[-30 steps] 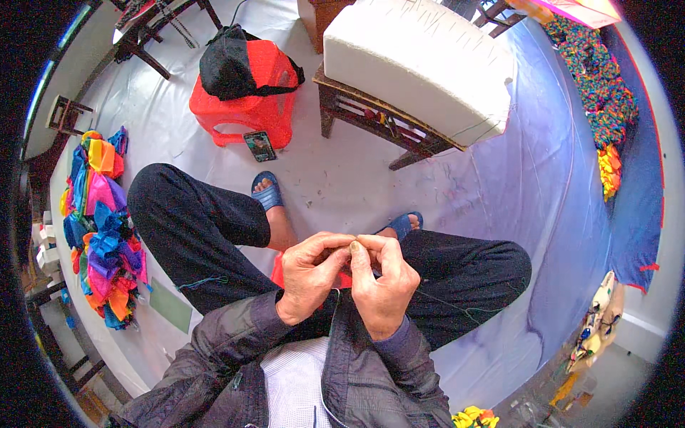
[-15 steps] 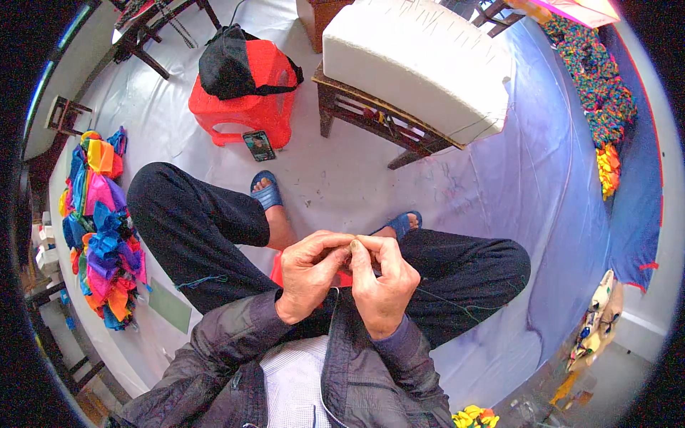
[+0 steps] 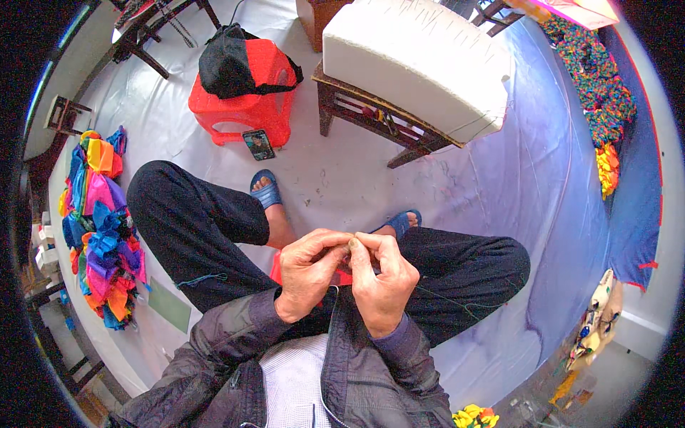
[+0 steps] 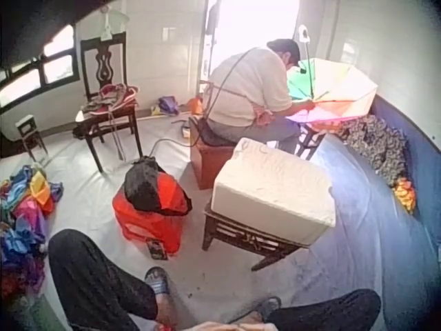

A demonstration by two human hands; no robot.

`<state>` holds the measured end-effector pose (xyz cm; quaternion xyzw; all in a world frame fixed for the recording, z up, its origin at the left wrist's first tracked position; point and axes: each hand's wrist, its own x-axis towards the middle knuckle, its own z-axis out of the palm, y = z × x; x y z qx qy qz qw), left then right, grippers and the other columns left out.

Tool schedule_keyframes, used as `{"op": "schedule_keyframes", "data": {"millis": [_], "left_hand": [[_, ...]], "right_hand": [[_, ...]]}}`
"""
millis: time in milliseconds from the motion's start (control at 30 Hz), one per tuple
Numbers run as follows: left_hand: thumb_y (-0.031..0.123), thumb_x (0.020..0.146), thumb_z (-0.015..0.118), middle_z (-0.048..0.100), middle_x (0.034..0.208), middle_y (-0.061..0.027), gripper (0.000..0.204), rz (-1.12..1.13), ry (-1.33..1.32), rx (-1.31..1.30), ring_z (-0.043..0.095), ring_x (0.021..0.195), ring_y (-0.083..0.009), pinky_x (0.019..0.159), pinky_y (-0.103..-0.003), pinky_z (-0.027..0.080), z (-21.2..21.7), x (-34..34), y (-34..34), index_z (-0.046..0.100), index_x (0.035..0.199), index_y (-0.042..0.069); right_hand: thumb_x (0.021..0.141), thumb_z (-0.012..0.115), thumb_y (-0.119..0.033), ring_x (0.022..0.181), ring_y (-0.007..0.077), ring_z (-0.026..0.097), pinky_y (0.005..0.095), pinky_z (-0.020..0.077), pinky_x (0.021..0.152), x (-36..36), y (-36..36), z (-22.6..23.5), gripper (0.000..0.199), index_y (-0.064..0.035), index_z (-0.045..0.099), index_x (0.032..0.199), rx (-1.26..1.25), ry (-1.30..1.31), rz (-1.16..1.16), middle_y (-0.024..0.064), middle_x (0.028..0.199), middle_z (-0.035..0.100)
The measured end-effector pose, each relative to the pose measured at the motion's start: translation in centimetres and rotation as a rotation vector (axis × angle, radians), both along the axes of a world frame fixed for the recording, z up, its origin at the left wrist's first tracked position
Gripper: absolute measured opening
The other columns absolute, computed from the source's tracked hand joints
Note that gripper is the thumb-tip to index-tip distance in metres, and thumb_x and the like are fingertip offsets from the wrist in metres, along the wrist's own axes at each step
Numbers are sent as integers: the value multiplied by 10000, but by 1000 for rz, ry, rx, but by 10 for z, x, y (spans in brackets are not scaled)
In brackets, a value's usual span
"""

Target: Assembling red plastic components by threading a blue string through them.

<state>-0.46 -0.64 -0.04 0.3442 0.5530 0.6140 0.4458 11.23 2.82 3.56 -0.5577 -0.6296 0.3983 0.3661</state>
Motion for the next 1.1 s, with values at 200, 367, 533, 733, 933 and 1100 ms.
{"op": "schedule_keyframes", "data": {"millis": [200, 367, 533, 733, 933, 1100], "left_hand": [[-103, 912, 703, 750, 946, -78, 136, -1, 20, -4, 718, 811, -130, 714, -257, 591, 3, -1, 1, 758, 1023, -47], [-98, 907, 707, 750, 940, -82, 139, 3, 8, -25, 715, 803, -130, 711, -259, 585, 2, -1, 0, 760, 1024, -44], [-89, 901, 713, 751, 935, -89, 146, 13, 41, -20, 713, 798, -134, 712, -261, 578, 4, -2, 1, 765, 1028, -41], [-87, 897, 709, 755, 933, -90, 162, 15, 75, -27, 713, 797, -134, 708, -259, 573, 5, -3, 0, 773, 1036, -34], [-81, 898, 713, 757, 939, -91, 161, 6, 67, -34, 717, 798, -136, 714, -259, 576, 4, -3, -1, 775, 1038, -31], [-72, 906, 718, 757, 943, -90, 144, 6, 42, -31, 723, 808, -138, 726, -258, 583, 5, -3, -1, 775, 1033, -33]], "right_hand": [[972, 704, 36, 702, 56, 647, 229, 551, 632, -1, 0, 2, 57, 46, 679, 1022, -17, 2, -9, 38, 813, 716], [969, 709, 33, 715, 58, 651, 232, 554, 644, -2, 0, 3, 64, 45, 679, 1024, -29, 13, -6, 40, 825, 720], [946, 734, 18, 731, 88, 679, 252, 567, 670, 0, 0, 0, 147, 39, 671, 1077, -53, 12, -11, 62, 840, 731], [908, 780, -6, 749, 128, 721, 285, 588, 689, 3, -2, 0, 253, 20, 662, 1131, -89, 61, -23, 91, 846, 742], [952, 703, 41, 799, 103, 686, 255, 573, 717, 2, -2, 5, 226, 52, 620, 1162, -120, 92, -14, 73, 906, 721], [923, 762, -5, 750, 105, 696, 269, 575, 690, 2, -3, 1, 170, 25, 669, 1062, -90, 88, -68, 76, 861, 737]]}}
